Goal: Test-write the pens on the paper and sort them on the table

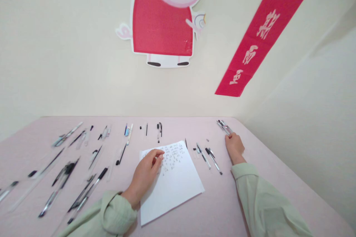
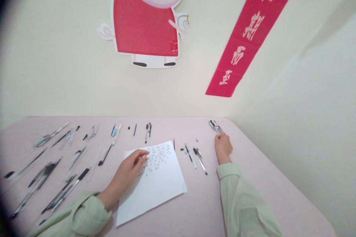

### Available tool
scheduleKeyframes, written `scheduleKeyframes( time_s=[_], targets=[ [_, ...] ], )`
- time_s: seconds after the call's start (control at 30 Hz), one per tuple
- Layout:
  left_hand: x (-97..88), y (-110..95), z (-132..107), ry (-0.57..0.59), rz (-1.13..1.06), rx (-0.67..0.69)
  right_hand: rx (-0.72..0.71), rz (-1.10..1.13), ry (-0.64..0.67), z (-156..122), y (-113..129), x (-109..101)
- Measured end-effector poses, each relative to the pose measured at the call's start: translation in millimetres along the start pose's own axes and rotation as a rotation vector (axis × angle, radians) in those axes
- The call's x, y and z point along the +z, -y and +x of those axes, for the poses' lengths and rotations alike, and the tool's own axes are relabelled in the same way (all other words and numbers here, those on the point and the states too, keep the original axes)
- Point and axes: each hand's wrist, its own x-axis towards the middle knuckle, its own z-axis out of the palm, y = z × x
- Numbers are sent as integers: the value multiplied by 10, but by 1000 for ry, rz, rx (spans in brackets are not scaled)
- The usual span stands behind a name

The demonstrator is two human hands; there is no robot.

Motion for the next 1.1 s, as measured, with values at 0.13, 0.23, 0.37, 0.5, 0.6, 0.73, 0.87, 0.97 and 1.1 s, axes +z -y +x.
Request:
scheduleKeyframes(
  time_s=[0.13, 0.23, 0.37, 0.5, 0.6, 0.73, 0.87, 0.97, 1.1],
  targets=[
    [1, 5, 0, 24, 51, 36, -2, 8, 2, -15, 12, -6],
    [5, 9, -5, 64, 79, 140, -2, 36, 6, -29, 14, -13],
    [18, -13, -49, 173, 228, 302, 11, 112, 3, -41, -14, -29],
    [74, -15, -129, 288, 487, 375, 36, 223, -7, -29, -70, -84],
    [122, 21, -162, 317, 603, 389, 5, 322, -4, -41, -52, -166],
    [141, 52, -158, 314, 630, 410, -138, 474, 33, -270, 132, -327],
    [124, 23, -154, 323, 639, 399, -412, 573, 219, -913, 379, -552],
    [116, -5, -165, 327, 649, 393, -698, 510, 488, -1506, 475, -727],
    [108, -35, -178, 318, 651, 393, -680, 417, 526, -1999, 458, -841]
  ],
)
